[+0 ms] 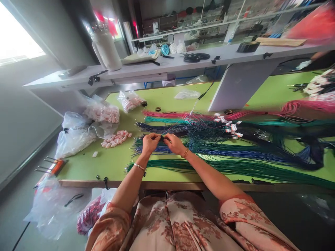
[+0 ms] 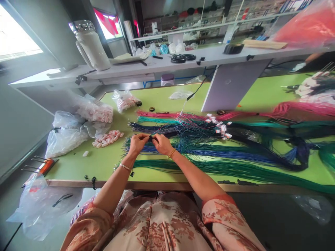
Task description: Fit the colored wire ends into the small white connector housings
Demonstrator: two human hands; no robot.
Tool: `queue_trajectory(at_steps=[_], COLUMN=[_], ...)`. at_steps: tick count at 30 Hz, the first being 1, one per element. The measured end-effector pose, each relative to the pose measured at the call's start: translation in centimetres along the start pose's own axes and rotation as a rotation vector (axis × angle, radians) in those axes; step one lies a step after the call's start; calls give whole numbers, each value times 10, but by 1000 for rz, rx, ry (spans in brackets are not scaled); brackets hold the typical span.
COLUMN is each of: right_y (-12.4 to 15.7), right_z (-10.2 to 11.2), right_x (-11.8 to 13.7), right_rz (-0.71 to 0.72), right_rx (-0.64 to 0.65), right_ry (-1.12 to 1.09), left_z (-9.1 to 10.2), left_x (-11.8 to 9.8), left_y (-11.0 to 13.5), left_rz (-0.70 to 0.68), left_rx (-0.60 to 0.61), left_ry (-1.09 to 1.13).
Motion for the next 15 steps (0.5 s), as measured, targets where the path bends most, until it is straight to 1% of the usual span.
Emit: queue_trajectory(at_steps=[4,6,8,11,13,15], right_y=[1,1,0,-1,-1,1], right_z=[-3,-3,-3,-3,-4,-5], right_x=[1,1,0,-2,-4,-5], right_rz=[-3,-11,-18,-10,10,32], right_rx=[2,-5,-22,-59,-98,-141], right_ry=[25,42,54,31,10,23], left_z=[-1,-3,-7,-14,-17,-17], left_x=[-6,-7,-3,3,6,6], left_y=[3,3,3,4,7,9], left_rz=[-27,-16,47,202,281,314], left_rx=[-44,-43,-15,37,36,12], left_ry=[-152,-154,-31,215,314,372])
Point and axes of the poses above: each hand's wrist, its own y-axis away from the middle knuckle, its own z-axis out of the back of the hand, x = y × z, the point moved 4 cm from there along -y, towards the middle knuckle, and after that the axes turned 7 degrees about -z, right-handed, at the moved point
